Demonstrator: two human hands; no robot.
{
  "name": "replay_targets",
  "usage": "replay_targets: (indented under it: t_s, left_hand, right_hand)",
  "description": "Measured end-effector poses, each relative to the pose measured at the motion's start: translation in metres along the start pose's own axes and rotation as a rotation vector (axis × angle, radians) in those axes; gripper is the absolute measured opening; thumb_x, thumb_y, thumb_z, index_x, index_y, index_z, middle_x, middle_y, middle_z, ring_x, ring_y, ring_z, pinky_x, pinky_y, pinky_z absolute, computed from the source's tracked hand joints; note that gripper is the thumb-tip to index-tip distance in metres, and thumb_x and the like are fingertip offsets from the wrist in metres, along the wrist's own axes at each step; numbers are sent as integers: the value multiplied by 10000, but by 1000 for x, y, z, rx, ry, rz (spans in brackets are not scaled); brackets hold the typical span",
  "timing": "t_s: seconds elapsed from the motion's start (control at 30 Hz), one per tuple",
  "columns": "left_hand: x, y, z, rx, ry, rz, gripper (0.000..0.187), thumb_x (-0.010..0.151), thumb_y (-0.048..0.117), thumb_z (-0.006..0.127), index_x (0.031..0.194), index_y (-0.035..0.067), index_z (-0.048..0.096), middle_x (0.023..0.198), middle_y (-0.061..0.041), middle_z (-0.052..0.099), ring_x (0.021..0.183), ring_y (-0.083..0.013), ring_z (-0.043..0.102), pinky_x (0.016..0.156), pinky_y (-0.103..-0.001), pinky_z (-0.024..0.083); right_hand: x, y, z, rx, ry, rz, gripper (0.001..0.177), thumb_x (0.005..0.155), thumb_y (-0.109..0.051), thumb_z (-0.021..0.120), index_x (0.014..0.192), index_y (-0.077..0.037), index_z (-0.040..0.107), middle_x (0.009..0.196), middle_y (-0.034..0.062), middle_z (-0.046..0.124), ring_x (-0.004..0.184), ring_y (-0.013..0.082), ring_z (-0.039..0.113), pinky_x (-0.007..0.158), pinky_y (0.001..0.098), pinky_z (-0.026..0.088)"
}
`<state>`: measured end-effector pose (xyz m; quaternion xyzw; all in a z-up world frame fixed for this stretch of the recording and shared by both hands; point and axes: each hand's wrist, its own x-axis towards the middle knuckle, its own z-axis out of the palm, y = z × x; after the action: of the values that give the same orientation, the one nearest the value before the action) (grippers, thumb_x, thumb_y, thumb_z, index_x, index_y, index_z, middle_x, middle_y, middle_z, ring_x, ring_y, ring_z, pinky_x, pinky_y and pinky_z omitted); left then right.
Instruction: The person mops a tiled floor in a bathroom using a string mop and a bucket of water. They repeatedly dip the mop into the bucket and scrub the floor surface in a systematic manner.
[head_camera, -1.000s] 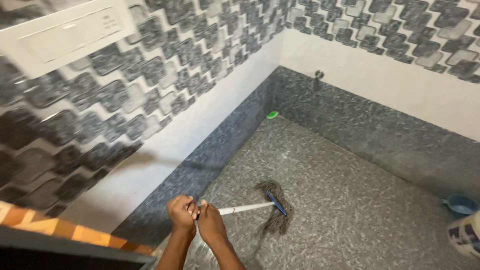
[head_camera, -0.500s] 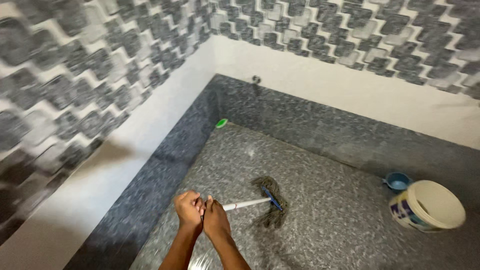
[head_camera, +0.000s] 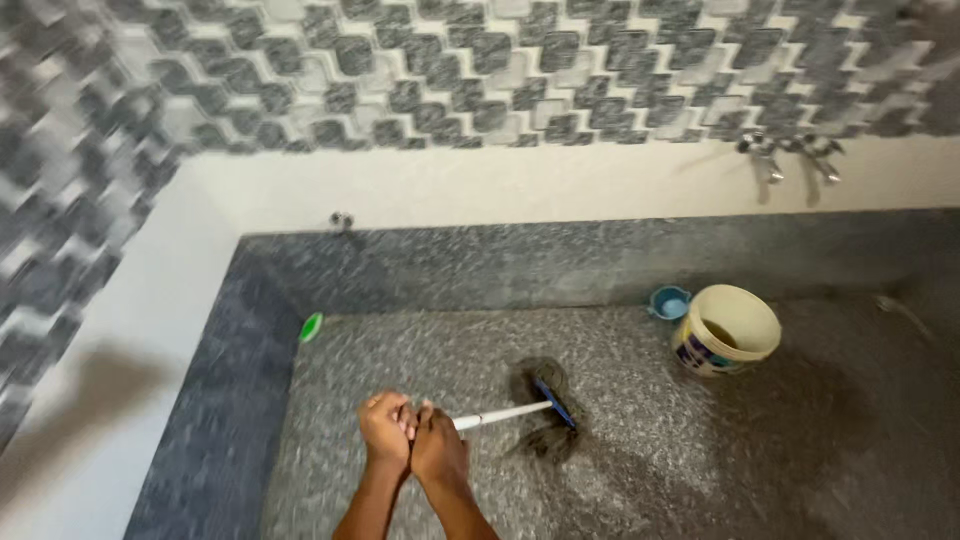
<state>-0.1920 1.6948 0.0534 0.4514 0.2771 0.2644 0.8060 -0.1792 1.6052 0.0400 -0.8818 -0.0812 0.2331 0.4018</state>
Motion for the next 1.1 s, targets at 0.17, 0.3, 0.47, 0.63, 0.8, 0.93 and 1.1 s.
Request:
replay_targets:
  t_s: [0.17,0.3,0.47,0.63,0.8,0.93,1.1]
  left_hand:
    - [63,-30,68,48,-126,-79,336,776,97,579,514,78,370,435,-64,368,333,-179,339,339,-355,256]
    - [91,-70,127,84,-225,-109,326,779,109,578,513,71,393,442,-67,390,342,-178,358,345,-351,267]
    - [108,-115,188,128,-282,-167,329,781,114,578,512,64,395,439,-66,369,337,-189,357,346,-358,270]
    - [96,-165,256,105,-351,-199,325,788,114,576,522,76,394,451,-52,350,349,-183,350,352,-351,261]
    - [65,-218,345,100,-375,-291,321,779,84,581,532,86,376,446,-53,341,349,-184,338,366,-351,282]
    - [33,-271,423,133,-475,-285,361,774,87,598,509,71,353,427,-78,368,336,-192,359,361,-349,282]
    - [-16,-331,515,120,-581,-346,349,778,83,586,515,70,357,433,-70,370,336,-186,364,361,-342,285]
  right_hand:
    - [71,20,-36,-61,204,-101,492,1006,-396,293,1310,-109,551,1285,139,619,1172,362,594,881,549,474]
    - [104,26,-94,87,206,199,487,1041,-468,298,1161,-152,650,1209,115,689,1172,350,624,1001,531,423]
    - [133,60,-150,131,308,221,533,1045,-477,289,1091,-102,665,1142,176,707,1112,407,644,947,537,461]
    - [159,129,-192,327,400,209,534,1050,-477,332,1034,-57,660,1063,244,675,1036,463,613,879,536,475]
    - [176,197,-273,460,478,170,548,1055,-445,332,944,-14,652,968,252,687,951,469,615,820,518,485]
    - [173,250,-354,564,513,183,554,1051,-463,326,927,-12,623,908,242,655,891,452,620,801,503,477]
    - [166,318,-437,600,613,222,569,1053,-478,341,922,-1,622,858,233,653,825,407,632,766,486,476]
